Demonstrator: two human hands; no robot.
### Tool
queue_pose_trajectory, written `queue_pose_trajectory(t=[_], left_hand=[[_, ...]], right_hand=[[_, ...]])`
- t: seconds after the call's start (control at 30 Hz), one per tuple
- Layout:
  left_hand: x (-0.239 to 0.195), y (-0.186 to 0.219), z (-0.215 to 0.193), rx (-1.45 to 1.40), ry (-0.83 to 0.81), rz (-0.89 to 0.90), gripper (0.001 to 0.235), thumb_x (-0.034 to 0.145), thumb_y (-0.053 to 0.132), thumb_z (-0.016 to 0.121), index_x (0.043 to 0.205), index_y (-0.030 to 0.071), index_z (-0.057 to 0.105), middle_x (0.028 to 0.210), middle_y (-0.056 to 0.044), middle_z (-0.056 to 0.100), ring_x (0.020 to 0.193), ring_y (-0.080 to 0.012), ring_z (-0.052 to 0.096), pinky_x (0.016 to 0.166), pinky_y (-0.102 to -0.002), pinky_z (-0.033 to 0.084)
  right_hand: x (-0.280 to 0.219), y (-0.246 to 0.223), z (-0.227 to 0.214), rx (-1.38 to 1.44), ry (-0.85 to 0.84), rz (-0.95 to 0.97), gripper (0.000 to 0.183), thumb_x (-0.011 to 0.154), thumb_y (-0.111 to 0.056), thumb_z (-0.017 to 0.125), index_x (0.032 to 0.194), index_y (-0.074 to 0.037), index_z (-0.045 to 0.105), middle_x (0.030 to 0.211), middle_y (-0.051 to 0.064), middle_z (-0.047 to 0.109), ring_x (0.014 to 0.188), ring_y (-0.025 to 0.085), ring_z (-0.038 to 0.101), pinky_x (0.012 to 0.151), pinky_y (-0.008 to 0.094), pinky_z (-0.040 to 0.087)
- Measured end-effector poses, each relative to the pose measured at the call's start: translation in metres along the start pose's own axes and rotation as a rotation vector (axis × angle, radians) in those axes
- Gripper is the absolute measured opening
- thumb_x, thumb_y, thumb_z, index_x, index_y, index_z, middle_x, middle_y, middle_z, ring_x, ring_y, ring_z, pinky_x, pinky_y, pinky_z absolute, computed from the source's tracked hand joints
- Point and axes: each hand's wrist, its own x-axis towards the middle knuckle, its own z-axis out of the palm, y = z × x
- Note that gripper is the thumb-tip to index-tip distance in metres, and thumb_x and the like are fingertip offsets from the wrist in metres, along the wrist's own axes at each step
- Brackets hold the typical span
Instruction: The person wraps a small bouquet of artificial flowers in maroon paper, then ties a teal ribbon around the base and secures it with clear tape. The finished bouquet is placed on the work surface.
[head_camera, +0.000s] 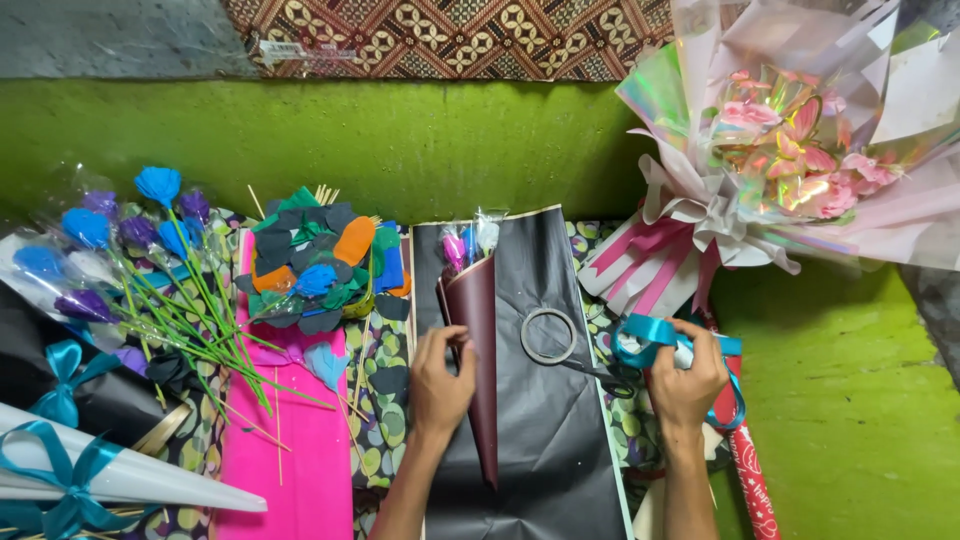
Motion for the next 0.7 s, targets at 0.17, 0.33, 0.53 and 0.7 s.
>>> queue_pose_trajectory(t=[0.17, 0.33, 0.53, 0.7], left_hand=[[-0.004, 0.074, 0.051, -0.311, -0.301, 0.109, 0.045, 0.072, 0.007, 0.079, 0.116, 0.013, 0.068, 0.097, -0.008, 0.07, 0.078, -0.0291, 0.071, 0.068, -0.039, 0.058], [0.003, 0.111, 0.088, -0.492, -0.437, 0.129, 0.053, 0.071, 0.005, 0.077, 0.123, 0.008, 0.064, 0.108, -0.015, 0.065, 0.082, -0.0352, 0.068, 0.07, -0.042, 0.057], [0.028, 0.115, 0.111, -0.656, -0.435, -0.002, 0.01, 0.087, 0.002, 0.067, 0.096, 0.002, 0.07, 0.096, -0.018, 0.059, 0.087, -0.0403, 0.066, 0.084, -0.044, 0.056], [0.051, 0.089, 0.08, -0.571, -0.55, 0.036, 0.017, 0.092, 0.011, 0.07, 0.109, 0.013, 0.076, 0.103, -0.012, 0.068, 0.089, -0.0338, 0.072, 0.079, -0.041, 0.059]], right_hand=[[0.028, -0.062, -0.007, 0.004, 0.158, -0.155, 0.015, 0.089, 0.002, 0.084, 0.09, -0.011, 0.076, 0.087, 0.005, 0.076, 0.077, 0.026, 0.072, 0.078, 0.035, 0.057], [0.06, -0.116, -0.012, 0.056, 0.199, -0.297, 0.012, 0.086, 0.0, 0.084, 0.088, -0.007, 0.075, 0.083, 0.007, 0.075, 0.07, 0.027, 0.07, 0.072, 0.036, 0.057], [0.061, -0.11, -0.027, 0.219, -0.05, -0.126, 0.049, 0.069, 0.009, 0.072, 0.117, 0.0, 0.067, 0.111, 0.015, 0.071, 0.102, 0.037, 0.069, 0.09, 0.046, 0.054], [0.002, -0.04, -0.033, 0.078, -0.077, 0.158, 0.024, 0.078, 0.008, 0.07, 0.093, -0.01, 0.076, 0.081, 0.008, 0.072, 0.076, 0.03, 0.069, 0.07, 0.036, 0.054]])
